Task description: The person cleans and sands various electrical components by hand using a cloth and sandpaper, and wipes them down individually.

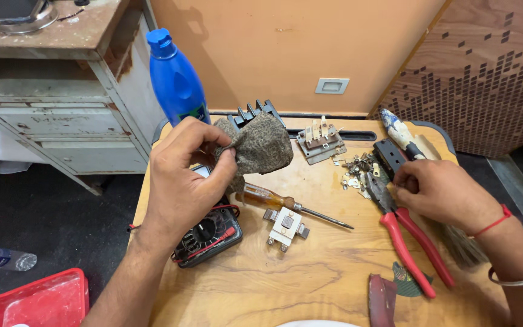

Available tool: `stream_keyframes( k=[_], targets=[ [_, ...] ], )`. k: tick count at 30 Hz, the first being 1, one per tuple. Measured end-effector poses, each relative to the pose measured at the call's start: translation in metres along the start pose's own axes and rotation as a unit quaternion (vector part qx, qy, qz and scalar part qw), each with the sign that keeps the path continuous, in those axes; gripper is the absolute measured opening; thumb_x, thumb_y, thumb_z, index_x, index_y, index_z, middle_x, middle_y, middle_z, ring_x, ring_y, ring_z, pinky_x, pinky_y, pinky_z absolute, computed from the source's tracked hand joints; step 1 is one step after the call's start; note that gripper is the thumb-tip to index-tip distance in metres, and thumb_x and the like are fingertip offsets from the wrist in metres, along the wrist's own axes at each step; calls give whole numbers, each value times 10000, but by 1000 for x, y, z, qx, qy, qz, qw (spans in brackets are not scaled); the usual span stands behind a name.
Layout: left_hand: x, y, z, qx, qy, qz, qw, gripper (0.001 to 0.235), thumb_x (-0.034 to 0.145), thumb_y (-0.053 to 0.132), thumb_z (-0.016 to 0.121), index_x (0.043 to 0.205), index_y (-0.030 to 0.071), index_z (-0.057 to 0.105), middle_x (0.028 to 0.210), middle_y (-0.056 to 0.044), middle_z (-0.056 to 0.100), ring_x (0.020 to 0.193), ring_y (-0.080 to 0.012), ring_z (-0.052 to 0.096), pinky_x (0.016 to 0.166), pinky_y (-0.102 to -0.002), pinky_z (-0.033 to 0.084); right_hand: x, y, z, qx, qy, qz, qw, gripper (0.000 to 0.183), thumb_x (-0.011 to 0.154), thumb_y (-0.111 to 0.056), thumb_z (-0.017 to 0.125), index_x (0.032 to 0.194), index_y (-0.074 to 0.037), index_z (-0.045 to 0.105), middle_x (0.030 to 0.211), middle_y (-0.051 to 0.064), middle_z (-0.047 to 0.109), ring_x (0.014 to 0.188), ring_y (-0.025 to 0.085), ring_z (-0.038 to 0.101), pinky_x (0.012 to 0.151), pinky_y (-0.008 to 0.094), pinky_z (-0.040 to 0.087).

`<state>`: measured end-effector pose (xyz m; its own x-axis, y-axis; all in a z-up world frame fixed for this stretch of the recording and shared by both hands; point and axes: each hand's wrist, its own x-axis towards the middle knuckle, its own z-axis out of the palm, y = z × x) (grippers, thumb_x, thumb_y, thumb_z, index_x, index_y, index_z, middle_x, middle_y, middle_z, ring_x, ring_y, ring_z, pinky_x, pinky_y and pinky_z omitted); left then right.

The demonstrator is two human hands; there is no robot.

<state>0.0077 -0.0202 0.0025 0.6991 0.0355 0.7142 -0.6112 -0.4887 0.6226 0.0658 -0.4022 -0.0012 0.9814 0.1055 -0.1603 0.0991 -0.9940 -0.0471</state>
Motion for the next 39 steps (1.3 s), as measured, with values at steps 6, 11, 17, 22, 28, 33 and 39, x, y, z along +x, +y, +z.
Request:
stream_keyframes(
  k=[6,11,17,22,28,33,39],
  targets=[
    [3,3,10,-39,-25,-7,999,86,880,2,695,955,6,651,912,-59,657,776,-122,700,682,-239,592,-16,-22,-18,49,130,-114,984,303,820,-258,805,1055,-76,743,894,129,749,790,273,738,735,374,588],
    [2,28,48,-111,-108,2,988,121,881,21,682,1001,22,671,957,-64,669,791,-140,697,682,-258,583,-35,-47,-12,261,193,-281,903,473,724,-67,768,1180,-35,646,1014,88,718,872,201,735,775,342,598],
    [6,41,87,-412,-265,29,872,353,1017,93,668,1356,55,577,1322,-92,635,1275,-200,629,1117,-335,522,-36,-38,2,292,319,-306,848,435,843,59,718,1252,-32,600,1152,90,689,1044,149,693,894,302,576],
    [17,22,121,-3,-287,96,953,264,836,95,690,1097,67,722,1065,-126,712,1056,-322,677,845,-428,568,-30,16,-15,444,368,-186,795,291,975,105,692,1213,-34,599,1130,72,661,1010,116,663,939,258,567],
    [16,4,179,215,-402,135,880,174,743,64,705,907,63,765,1033,-154,725,1041,-364,667,849,-475,574,-39,39,-12,510,324,-158,781,336,878,90,610,1187,-40,628,1055,39,673,971,104,663,940,250,570],
    [18,-2,209,208,-421,106,876,185,767,58,698,939,80,762,998,-144,740,1042,-368,674,838,-498,578,-43,43,-2,409,343,-177,827,296,855,96,666,1140,16,644,1104,60,679,1007,97,646,971,246,525],
    [23,-8,220,184,-421,97,883,191,714,65,737,904,60,756,985,-162,736,1043,-360,677,863,-474,569,-40,44,6,407,307,-187,840,280,862,73,675,1136,13,669,1079,61,696,996,99,657,932,234,527]
  ],
)
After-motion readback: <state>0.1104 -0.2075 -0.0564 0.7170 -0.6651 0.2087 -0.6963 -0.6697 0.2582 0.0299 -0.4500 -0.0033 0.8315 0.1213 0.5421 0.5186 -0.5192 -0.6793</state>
